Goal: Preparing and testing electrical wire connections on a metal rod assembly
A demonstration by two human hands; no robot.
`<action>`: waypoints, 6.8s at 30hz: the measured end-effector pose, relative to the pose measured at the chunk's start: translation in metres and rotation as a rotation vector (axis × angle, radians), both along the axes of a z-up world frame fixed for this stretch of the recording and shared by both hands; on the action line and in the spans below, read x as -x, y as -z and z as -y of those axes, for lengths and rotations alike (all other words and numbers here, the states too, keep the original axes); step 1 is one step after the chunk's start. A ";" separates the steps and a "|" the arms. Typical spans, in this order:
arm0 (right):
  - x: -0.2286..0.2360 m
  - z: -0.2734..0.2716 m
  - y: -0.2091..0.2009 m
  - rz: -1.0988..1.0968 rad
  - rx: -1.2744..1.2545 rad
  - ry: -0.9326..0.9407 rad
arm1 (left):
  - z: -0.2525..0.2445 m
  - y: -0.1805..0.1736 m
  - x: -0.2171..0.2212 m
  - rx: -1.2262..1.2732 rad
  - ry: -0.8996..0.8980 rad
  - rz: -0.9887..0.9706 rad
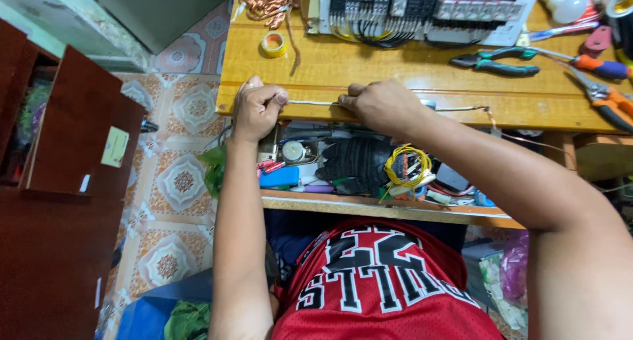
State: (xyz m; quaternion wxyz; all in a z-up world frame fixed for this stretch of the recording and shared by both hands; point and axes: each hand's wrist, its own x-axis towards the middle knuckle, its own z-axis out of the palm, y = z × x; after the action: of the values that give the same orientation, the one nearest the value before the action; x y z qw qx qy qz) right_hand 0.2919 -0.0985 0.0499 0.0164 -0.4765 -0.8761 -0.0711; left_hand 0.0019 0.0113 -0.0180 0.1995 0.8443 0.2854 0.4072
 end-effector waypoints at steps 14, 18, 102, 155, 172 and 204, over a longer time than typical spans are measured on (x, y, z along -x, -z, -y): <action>-0.011 0.008 0.012 0.028 -0.097 -0.004 | -0.002 0.004 -0.001 0.014 -0.005 0.004; -0.016 0.007 0.016 0.052 -0.142 -0.003 | -0.002 0.002 0.000 0.013 -0.004 0.001; -0.037 0.004 -0.003 0.078 -0.106 -0.009 | 0.031 0.001 -0.085 0.604 0.003 0.561; -0.054 -0.006 -0.004 -0.100 0.148 0.051 | 0.052 0.002 -0.077 -0.161 -0.092 -0.526; -0.062 -0.005 0.001 -0.120 0.188 0.030 | 0.031 0.007 -0.070 -0.321 -0.099 -0.296; -0.050 -0.004 0.010 -0.100 0.112 0.036 | 0.030 0.018 -0.078 -0.453 -0.170 -0.230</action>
State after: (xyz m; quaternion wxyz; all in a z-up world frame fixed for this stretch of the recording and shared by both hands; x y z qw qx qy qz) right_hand 0.3414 -0.0945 0.0402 0.0319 -0.4951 -0.8683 0.0017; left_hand 0.0796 -0.0191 -0.0363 -0.0633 0.8813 0.2776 0.3772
